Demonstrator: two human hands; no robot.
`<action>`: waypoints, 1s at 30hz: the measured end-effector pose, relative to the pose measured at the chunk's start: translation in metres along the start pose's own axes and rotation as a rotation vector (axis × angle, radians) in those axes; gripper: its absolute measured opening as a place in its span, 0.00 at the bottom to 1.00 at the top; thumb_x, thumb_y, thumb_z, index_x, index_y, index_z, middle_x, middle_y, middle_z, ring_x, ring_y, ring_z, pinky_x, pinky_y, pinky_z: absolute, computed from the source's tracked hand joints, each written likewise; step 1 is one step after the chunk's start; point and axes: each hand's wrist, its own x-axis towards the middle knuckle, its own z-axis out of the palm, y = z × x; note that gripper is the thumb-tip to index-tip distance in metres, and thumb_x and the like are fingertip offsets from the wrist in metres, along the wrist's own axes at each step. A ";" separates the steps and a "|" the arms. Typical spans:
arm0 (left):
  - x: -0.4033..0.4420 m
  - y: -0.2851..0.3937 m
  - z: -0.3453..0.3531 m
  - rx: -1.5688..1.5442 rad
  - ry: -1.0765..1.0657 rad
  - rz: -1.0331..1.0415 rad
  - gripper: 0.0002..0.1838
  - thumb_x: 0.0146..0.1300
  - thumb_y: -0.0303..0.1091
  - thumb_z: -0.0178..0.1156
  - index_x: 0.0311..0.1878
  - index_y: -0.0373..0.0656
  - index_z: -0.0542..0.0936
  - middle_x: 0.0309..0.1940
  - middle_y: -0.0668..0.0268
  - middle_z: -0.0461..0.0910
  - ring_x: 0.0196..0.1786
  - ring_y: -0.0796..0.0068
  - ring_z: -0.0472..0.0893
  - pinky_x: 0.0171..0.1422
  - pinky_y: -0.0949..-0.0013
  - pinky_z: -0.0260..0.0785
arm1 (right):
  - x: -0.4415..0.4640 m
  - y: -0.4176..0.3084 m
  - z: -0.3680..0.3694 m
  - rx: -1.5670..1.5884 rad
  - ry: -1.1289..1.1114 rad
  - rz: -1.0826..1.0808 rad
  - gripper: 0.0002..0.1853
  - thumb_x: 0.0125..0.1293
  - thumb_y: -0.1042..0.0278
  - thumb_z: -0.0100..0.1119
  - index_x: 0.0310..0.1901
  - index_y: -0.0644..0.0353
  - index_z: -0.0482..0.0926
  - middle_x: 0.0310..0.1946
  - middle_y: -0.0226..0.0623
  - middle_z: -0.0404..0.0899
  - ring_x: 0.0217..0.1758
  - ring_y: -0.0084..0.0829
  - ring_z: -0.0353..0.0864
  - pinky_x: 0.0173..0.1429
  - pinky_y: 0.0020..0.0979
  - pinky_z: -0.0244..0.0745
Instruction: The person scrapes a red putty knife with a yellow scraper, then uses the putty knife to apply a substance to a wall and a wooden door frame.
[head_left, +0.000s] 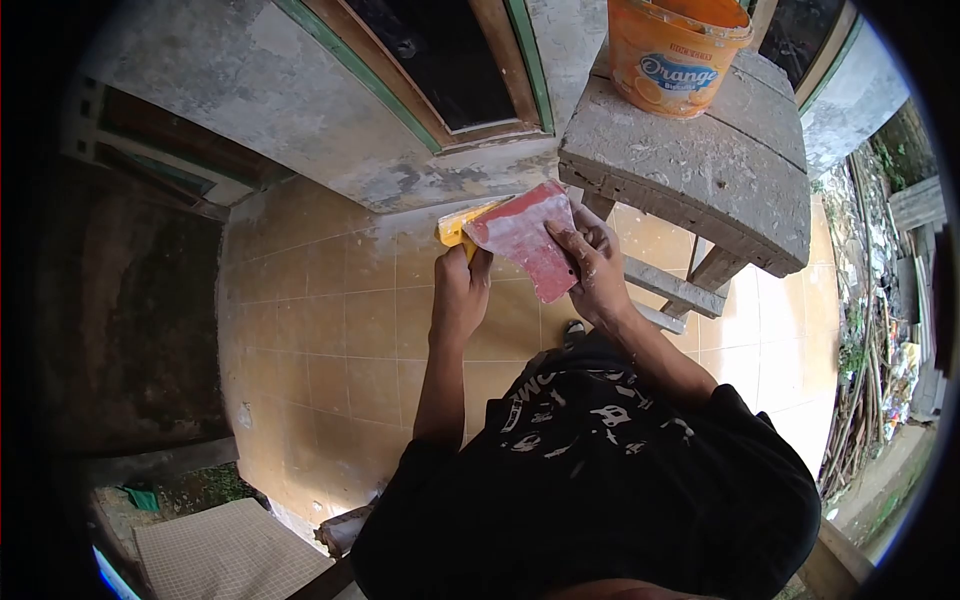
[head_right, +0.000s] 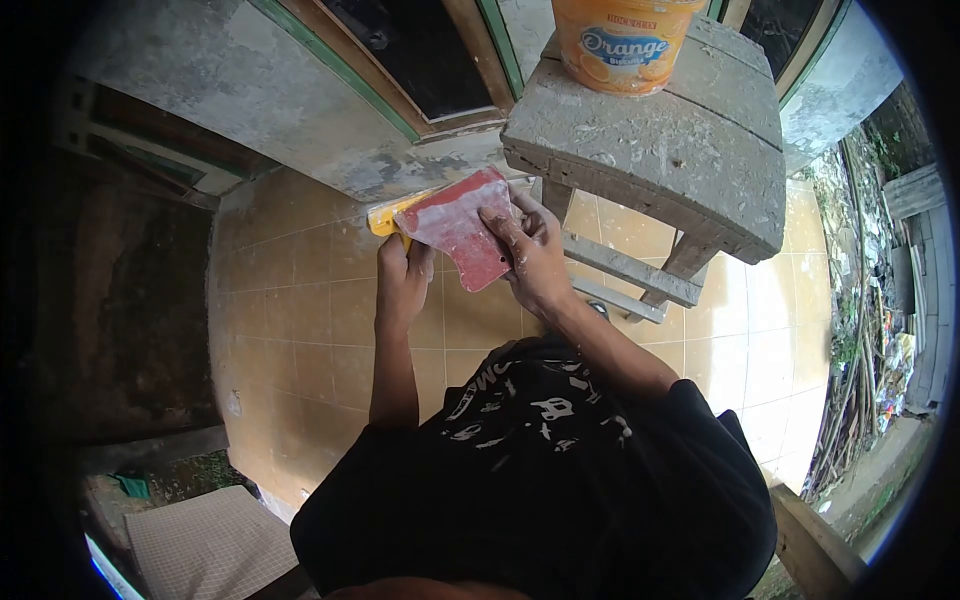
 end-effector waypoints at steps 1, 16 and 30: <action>0.000 0.000 0.000 0.000 -0.001 0.001 0.10 0.70 0.28 0.52 0.39 0.29 0.74 0.20 0.59 0.71 0.23 0.72 0.66 0.29 0.65 0.61 | 0.001 0.002 0.000 0.003 -0.014 0.001 0.25 0.67 0.75 0.58 0.64 0.69 0.64 0.46 0.38 0.81 0.44 0.24 0.84 0.45 0.25 0.83; -0.013 0.009 0.000 -0.412 0.024 -0.264 0.14 0.73 0.40 0.53 0.36 0.38 0.72 0.18 0.76 0.63 0.22 0.87 0.61 0.25 0.77 0.54 | 0.000 -0.015 0.013 -0.057 0.117 -0.104 0.25 0.68 0.72 0.57 0.65 0.63 0.63 0.39 0.29 0.80 0.31 0.11 0.79 0.22 0.14 0.67; -0.008 0.019 -0.027 0.098 0.136 -0.048 0.20 0.65 0.33 0.63 0.54 0.28 0.76 0.34 0.60 0.77 0.26 0.76 0.73 0.29 0.72 0.67 | -0.031 -0.064 -0.013 -0.759 0.068 -0.309 0.29 0.68 0.69 0.60 0.66 0.70 0.62 0.28 0.33 0.81 0.26 0.15 0.76 0.30 0.19 0.71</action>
